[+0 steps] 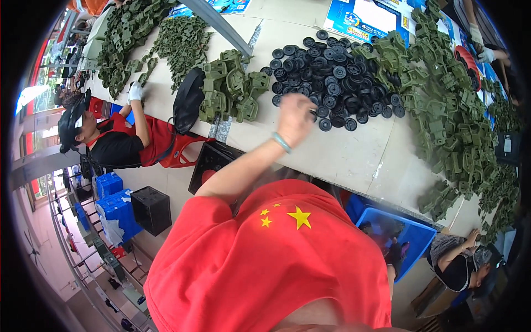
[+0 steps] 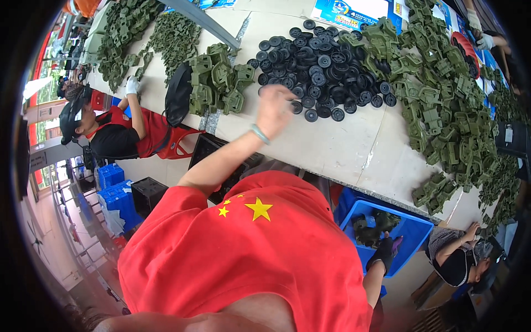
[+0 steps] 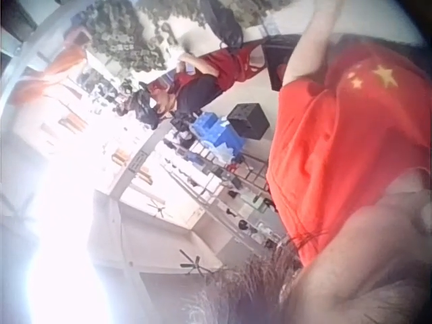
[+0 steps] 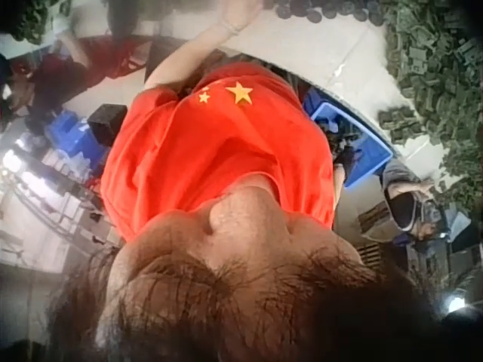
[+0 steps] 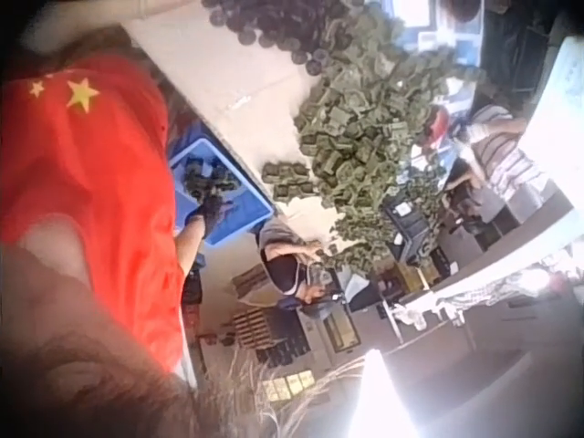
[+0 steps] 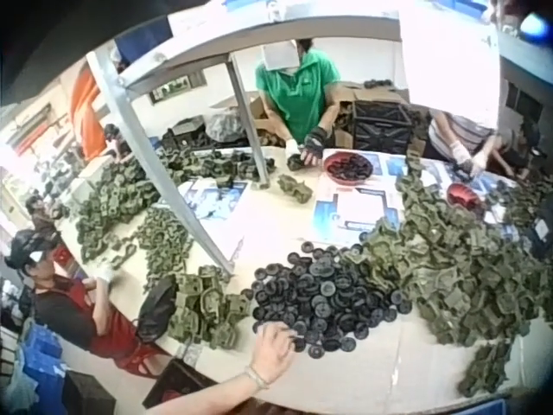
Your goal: The person assembles toy tank components by hand, sorting plastic parts, toy wheels, and toy tank chassis at a factory workbench.
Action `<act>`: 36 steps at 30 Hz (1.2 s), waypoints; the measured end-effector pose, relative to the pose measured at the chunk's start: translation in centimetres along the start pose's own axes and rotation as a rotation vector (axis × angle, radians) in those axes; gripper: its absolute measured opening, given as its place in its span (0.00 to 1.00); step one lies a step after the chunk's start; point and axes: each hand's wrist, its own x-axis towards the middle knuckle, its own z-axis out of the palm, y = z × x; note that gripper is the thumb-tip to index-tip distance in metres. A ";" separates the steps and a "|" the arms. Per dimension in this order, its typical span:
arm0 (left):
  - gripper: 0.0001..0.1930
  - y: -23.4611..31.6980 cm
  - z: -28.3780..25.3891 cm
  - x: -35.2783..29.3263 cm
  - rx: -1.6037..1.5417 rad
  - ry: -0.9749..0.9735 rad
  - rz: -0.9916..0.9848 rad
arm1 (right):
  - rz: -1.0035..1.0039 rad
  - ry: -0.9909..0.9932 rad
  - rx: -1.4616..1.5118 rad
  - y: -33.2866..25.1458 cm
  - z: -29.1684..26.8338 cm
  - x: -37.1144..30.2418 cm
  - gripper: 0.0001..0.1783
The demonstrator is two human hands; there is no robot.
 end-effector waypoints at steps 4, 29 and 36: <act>0.29 -6.7 -5.4 -2.4 0.477 -0.017 -0.398 | 0.261 0.052 0.263 -1.0 0.7 2.7 0.27; 0.32 -1.0 -4.4 -14.3 0.054 -0.279 0.043 | -0.653 -0.365 -0.181 -30.4 19.3 16.2 0.15; 0.41 0.6 -3.0 -12.8 0.027 -0.493 0.125 | -0.723 -0.300 -0.236 -27.5 18.1 15.8 0.15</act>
